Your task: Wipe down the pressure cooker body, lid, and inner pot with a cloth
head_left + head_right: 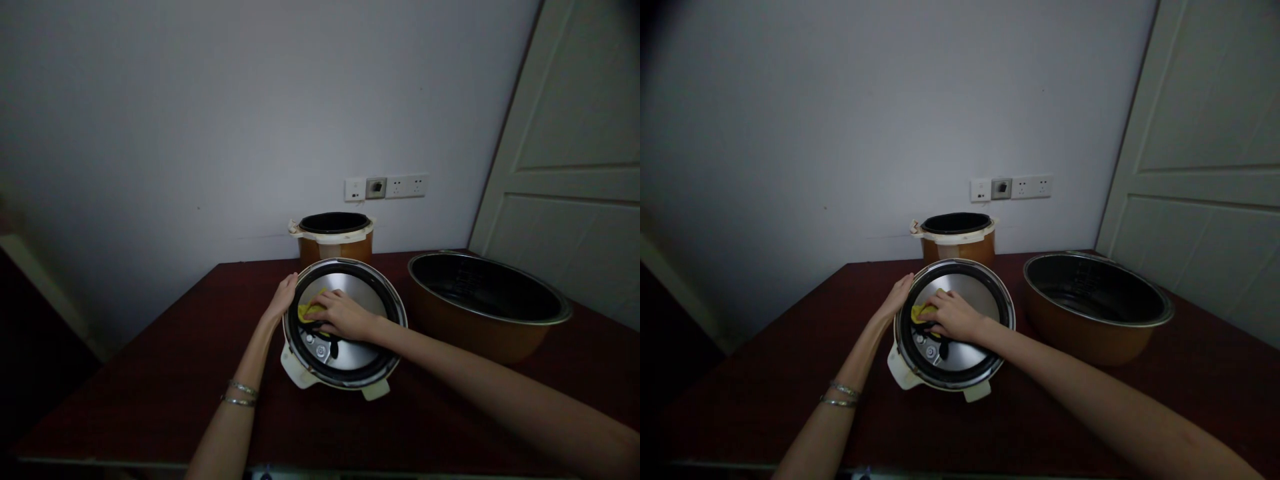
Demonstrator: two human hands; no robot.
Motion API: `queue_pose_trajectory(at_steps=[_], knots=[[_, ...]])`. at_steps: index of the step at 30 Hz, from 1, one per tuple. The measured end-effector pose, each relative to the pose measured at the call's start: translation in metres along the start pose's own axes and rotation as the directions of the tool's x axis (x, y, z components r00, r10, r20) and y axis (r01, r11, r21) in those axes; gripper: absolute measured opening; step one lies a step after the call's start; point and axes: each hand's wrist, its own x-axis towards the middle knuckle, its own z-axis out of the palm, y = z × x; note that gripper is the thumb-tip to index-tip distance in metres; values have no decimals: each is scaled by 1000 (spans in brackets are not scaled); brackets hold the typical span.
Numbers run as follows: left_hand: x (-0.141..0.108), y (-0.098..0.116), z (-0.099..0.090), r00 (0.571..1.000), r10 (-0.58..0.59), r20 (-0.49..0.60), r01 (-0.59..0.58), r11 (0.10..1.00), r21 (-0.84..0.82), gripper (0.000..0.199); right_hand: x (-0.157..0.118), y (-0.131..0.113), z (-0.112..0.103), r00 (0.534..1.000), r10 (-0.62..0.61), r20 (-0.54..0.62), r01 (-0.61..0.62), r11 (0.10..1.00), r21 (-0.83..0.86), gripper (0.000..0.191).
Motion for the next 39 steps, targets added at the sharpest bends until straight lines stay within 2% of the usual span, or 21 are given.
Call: queue_pose_trajectory(at_steps=[4, 10, 13, 18, 21, 26, 29, 34, 39], knots=[[1, 2, 2, 999, 40, -7, -40, 999, 23, 34, 5, 14, -4, 999, 46, 6, -46, 997, -60, 39], [-3, 7, 5, 999, 19, -48, -17, 999, 29, 39, -7, 36, -16, 962, 272, -31, -273, 940, -203, 39], [-4, 8, 8, 999, 15, -44, -14, 1000, 12, 45, -19, 37, -21, 940, 341, -27, -337, 909, -247, 40], [-6, 9, 9, 999, 13, -44, -12, 1000, 23, 53, -34, 24, -21, 883, 468, -28, -461, 856, -235, 36], [-6, 9, 9, 999, 12, -41, -10, 999, 50, 55, -33, 14, -15, 899, 436, -34, -435, 882, -179, 35], [-4, 5, 8, 998, 30, -59, -26, 997, 71, 55, -14, -3, 2, 971, 231, -55, -236, 964, -122, 40], [-2, 2, 7, 998, 41, -55, -38, 997, 61, 52, 3, -4, 8, 984, 158, -82, -167, 977, -132, 40], [-1, 0, 7, 998, 37, -44, -35, 998, 47, 49, 12, 15, 5, 972, 218, -83, -230, 956, -181, 39], [-3, 2, 8, 999, 10, -48, -9, 1000, 16, 48, -7, 26, -5, 927, 371, -48, -370, 890, -267, 40]])
